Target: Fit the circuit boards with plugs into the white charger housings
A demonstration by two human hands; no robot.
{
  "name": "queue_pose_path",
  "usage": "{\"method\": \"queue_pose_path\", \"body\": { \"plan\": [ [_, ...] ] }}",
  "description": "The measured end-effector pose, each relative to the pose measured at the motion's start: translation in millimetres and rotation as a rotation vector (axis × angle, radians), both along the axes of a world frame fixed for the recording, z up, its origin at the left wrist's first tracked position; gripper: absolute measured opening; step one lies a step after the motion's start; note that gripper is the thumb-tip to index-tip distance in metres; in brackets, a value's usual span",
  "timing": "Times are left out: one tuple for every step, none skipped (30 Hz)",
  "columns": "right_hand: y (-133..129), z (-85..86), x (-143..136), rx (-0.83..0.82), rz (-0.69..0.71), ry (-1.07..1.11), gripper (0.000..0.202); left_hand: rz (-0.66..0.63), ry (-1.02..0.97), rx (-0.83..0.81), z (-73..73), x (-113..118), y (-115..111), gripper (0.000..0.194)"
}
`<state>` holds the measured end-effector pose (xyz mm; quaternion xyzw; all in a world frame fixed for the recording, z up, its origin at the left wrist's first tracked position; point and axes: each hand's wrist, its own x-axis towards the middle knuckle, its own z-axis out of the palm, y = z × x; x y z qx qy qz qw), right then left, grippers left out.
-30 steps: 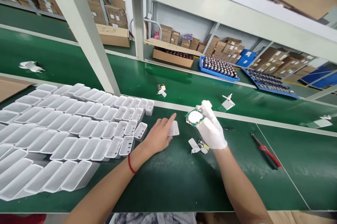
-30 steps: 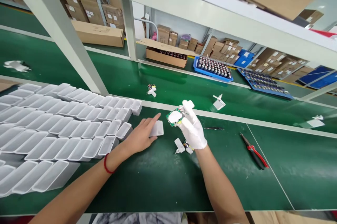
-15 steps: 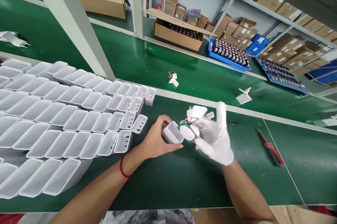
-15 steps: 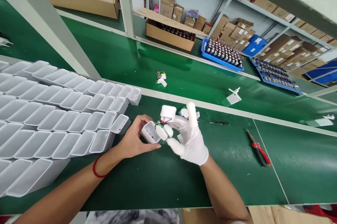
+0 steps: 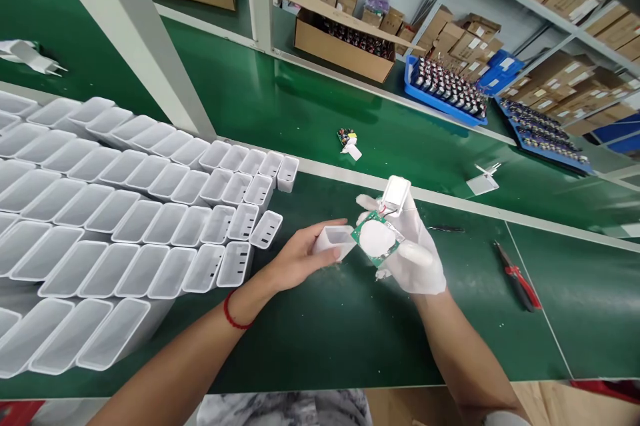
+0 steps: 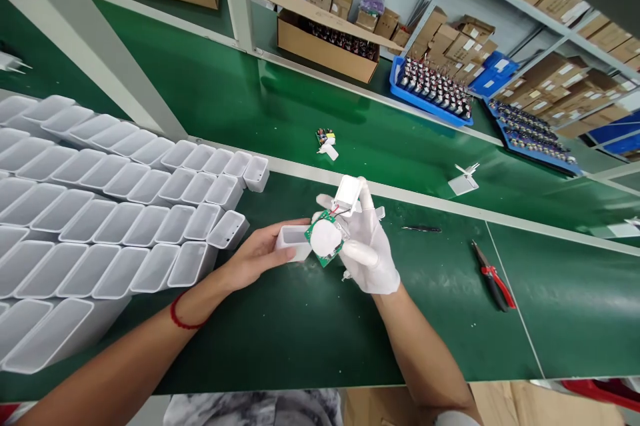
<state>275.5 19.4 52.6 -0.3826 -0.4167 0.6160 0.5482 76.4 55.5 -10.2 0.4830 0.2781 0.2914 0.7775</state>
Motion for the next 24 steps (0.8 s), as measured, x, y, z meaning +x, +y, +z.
{"method": "queue_pose_path", "body": {
  "plan": [
    [0,1.6,1,-0.007,-0.005,0.005,0.105,-0.011,-0.058,0.000,-1.9,-1,1,0.060],
    [0,2.8,2,-0.012,-0.008,0.009,0.104,-0.015,-0.106,0.013,-3.7,-1,2,0.063],
    [-1,3.7,2,-0.006,-0.012,0.011,0.105,-0.016,-0.138,0.039,-5.2,-1,3,0.067],
    [-2,4.1,2,0.016,-0.020,0.005,0.106,-0.011,-0.153,0.075,-6.4,-1,2,0.071],
    [-2,4.3,1,0.055,-0.037,-0.009,0.108,-0.002,-0.155,0.119,-7.3,0,2,0.072],
    [-3,4.1,-1,0.106,-0.058,-0.033,0.110,0.009,-0.148,0.167,-7.8,1,1,0.072],
    [-4,3.5,-3,0.167,-0.082,-0.067,0.112,0.024,-0.135,0.218,-8.0,2,0,0.070],
    [-4,2.7,-5,0.233,-0.099,-0.111,0.112,0.040,-0.122,0.268,-7.8,2,-2,0.066],
    [-5,1.6,-7,0.297,-0.101,-0.159,0.112,0.055,-0.116,0.309,-7.5,3,-2,0.061],
    [-6,0.2,-8,0.350,-0.086,-0.202,0.112,0.064,-0.116,0.335,-7.0,4,-3,0.059],
    [-7,-1.3,-9,0.390,-0.058,-0.237,0.111,0.068,-0.122,0.344,-6.4,4,-3,0.057],
    [-8,-2.7,-9,0.411,-0.022,-0.265,0.110,0.064,-0.129,0.343,-5.7,5,-4,0.055],
    [-10,-3.9,-8,0.418,0.007,-0.288,0.110,0.059,-0.135,0.337,-5.2,5,-4,0.054],
    [-11,-4.7,-8,0.416,0.025,-0.306,0.109,0.054,-0.134,0.331,-4.7,5,-4,0.053],
    [-13,-5.1,-7,0.412,0.031,-0.318,0.108,0.052,-0.129,0.329,-4.2,5,-5,0.054],
    [-14,-5.0,-7,0.410,0.035,-0.325,0.107,0.052,-0.121,0.332,-3.9,5,-5,0.054],
    [-15,-4.6,-7,0.409,0.042,-0.327,0.106,0.057,-0.111,0.338,-3.6,5,-6,0.054],
    [-16,-3.9,-7,0.409,0.044,-0.323,0.104,0.063,-0.101,0.345,-3.4,4,-6,0.053],
    [-17,-3.4,-8,0.405,0.045,-0.317,0.103,0.070,-0.091,0.349,-3.3,4,-7,0.053],
    [-17,-3.0,-9,0.402,0.046,-0.315,0.102,0.074,-0.082,0.350,-3.2,4,-7,0.053],
    [-18,-3.2,-10,0.398,0.045,-0.322,0.102,0.078,-0.075,0.349,-3.1,4,-8,0.053],
    [-18,-3.8,-11,0.397,0.042,-0.337,0.101,0.080,-0.069,0.347,-3.1,4,-8,0.053],
    [-18,-4.9,-12,0.398,0.039,-0.354,0.101,0.082,-0.065,0.345,-3.1,4,-8,0.053],
    [-18,-6.2,-12,0.402,0.036,-0.370,0.099,0.083,-0.064,0.344,-3.2,4,-8,0.054]
  ]
}}
